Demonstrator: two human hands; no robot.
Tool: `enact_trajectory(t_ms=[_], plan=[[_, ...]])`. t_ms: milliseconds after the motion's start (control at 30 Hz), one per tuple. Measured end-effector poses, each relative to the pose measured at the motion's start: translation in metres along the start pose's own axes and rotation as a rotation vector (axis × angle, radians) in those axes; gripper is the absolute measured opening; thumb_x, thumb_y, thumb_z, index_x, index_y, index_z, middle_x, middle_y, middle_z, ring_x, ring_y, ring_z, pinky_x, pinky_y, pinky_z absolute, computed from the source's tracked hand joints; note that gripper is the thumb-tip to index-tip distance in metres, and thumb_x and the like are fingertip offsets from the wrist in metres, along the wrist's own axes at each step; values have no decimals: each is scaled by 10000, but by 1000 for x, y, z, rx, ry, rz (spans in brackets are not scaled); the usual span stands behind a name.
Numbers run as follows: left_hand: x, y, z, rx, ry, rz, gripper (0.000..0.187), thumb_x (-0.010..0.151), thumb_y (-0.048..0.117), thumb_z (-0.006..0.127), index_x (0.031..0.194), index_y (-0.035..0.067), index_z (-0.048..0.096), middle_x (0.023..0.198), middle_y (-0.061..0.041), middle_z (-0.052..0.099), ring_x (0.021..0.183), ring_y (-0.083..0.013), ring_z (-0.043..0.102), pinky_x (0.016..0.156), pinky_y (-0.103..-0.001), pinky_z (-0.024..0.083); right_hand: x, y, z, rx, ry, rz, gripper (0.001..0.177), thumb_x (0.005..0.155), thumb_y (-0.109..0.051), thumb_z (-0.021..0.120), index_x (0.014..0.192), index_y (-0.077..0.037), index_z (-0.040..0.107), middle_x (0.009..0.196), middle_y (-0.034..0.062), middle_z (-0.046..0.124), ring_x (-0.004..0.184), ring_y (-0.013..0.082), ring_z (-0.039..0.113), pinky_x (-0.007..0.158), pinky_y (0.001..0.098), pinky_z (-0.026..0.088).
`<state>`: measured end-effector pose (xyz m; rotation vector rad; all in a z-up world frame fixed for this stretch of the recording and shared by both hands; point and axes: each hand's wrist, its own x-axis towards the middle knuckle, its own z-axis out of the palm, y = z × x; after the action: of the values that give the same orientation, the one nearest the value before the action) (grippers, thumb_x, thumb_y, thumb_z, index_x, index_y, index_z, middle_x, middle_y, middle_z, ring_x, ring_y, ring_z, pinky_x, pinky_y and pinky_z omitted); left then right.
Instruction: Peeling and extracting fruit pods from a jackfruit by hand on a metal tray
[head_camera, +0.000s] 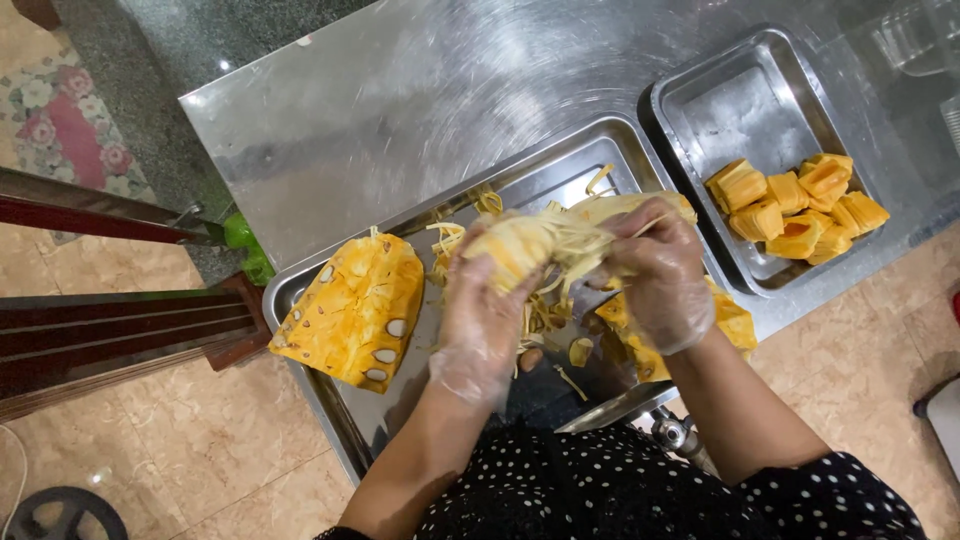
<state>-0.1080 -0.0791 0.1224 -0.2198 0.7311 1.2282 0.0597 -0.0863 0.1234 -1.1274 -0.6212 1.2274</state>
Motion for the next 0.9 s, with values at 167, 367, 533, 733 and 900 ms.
enact_trajectory(t_ms=[167, 367, 533, 733, 900], plan=[[24, 19, -34, -95, -4, -36, 551, 858, 47, 700, 1383, 72, 536, 1377, -234, 591, 1271, -411, 582, 1011, -512, 602, 0, -8, -4, -384, -47, 45, 137, 815, -53, 709, 918, 3, 638, 859, 215, 680, 690, 232, 652, 547, 334, 548], [22, 3, -29, -51, -42, -79, 506, 864, 75, 728, 1335, 82, 542, 1336, -238, 590, 1230, -410, 601, 979, -528, 621, 30, 38, -31, -932, -390, -761, 223, 932, -141, 826, 795, -58, 672, 883, 173, 649, 881, 315, 651, 733, 394, 565], [23, -6, -31, 1, 15, -51, 490, 839, 77, 785, 1277, 94, 565, 1333, -224, 648, 1210, -407, 651, 966, -562, 623, 37, 20, -10, -896, -512, -1428, 292, 820, -21, 889, 1047, -107, 727, 1122, 179, 661, 1174, 416, 582, 962, 535, 552], [28, -13, -38, 37, -13, -36, 448, 869, 53, 780, 1260, 70, 563, 1272, -244, 690, 1138, -392, 687, 886, -537, 643, 21, 5, 3, -927, -529, -897, 210, 887, -180, 857, 1077, -131, 785, 1074, 160, 645, 1064, 322, 616, 873, 397, 533], [24, -12, -35, 77, 16, -41, 371, 904, 82, 755, 1236, 100, 589, 1286, -209, 708, 1149, -356, 701, 926, -530, 631, 15, 5, 5, -847, -497, -748, 214, 843, -157, 897, 1018, -84, 798, 1104, 206, 649, 1081, 375, 631, 923, 457, 536]])
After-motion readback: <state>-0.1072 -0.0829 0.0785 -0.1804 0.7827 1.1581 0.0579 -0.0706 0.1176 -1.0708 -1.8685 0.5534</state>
